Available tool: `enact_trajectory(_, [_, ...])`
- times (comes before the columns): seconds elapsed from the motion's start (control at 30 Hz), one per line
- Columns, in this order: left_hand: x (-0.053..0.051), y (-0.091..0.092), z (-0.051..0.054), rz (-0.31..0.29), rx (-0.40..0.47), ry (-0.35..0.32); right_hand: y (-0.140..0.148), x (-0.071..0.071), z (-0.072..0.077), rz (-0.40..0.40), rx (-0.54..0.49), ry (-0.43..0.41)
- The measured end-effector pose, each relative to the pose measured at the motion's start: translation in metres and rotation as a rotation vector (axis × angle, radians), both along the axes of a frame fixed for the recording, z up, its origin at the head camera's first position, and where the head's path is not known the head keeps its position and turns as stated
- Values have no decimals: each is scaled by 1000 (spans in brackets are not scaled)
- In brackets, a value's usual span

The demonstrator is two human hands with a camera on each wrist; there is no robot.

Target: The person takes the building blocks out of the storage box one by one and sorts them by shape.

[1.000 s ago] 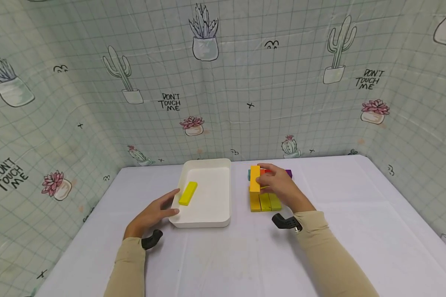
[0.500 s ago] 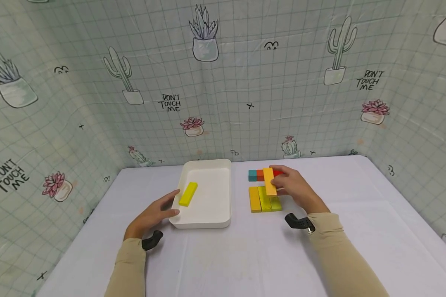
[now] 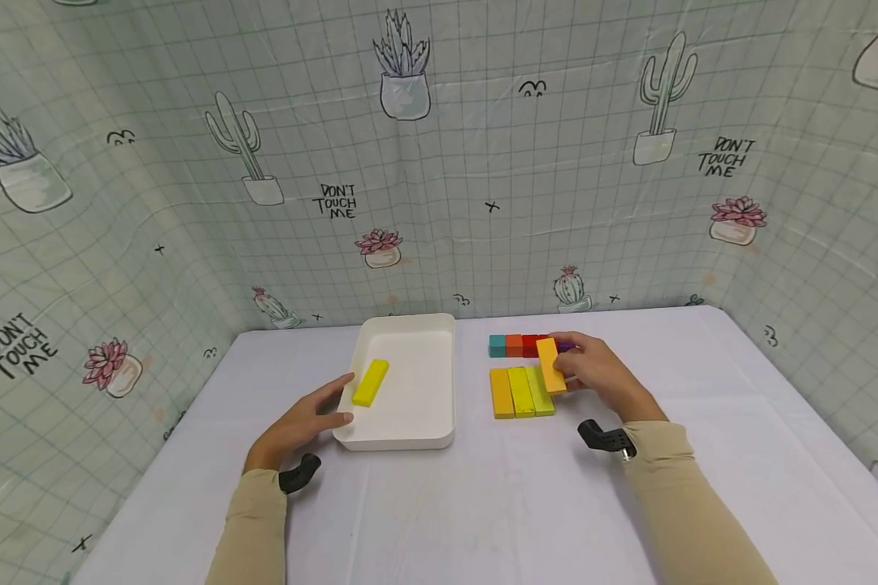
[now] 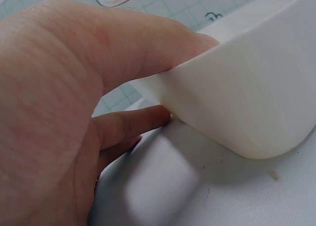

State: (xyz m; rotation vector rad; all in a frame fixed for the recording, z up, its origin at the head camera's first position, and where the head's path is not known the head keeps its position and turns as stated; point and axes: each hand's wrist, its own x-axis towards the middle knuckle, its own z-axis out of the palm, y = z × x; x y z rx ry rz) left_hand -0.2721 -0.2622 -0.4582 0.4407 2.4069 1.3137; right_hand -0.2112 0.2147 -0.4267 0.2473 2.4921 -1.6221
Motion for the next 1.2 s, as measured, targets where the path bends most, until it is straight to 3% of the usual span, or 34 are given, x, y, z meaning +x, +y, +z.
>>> enact_trajectory(0.37, [0, 1, -1, 11, -7, -13, 5, 1, -9, -12, 79, -52])
enact_trajectory(0.83, [-1, 1, -2, 13, 6, -11, 9, 3, -18, -11, 96, -88])
enact_trajectory(1.2, [0, 1, 0, 15, -1, -15, 8, 2, -22, 1, 121, -77])
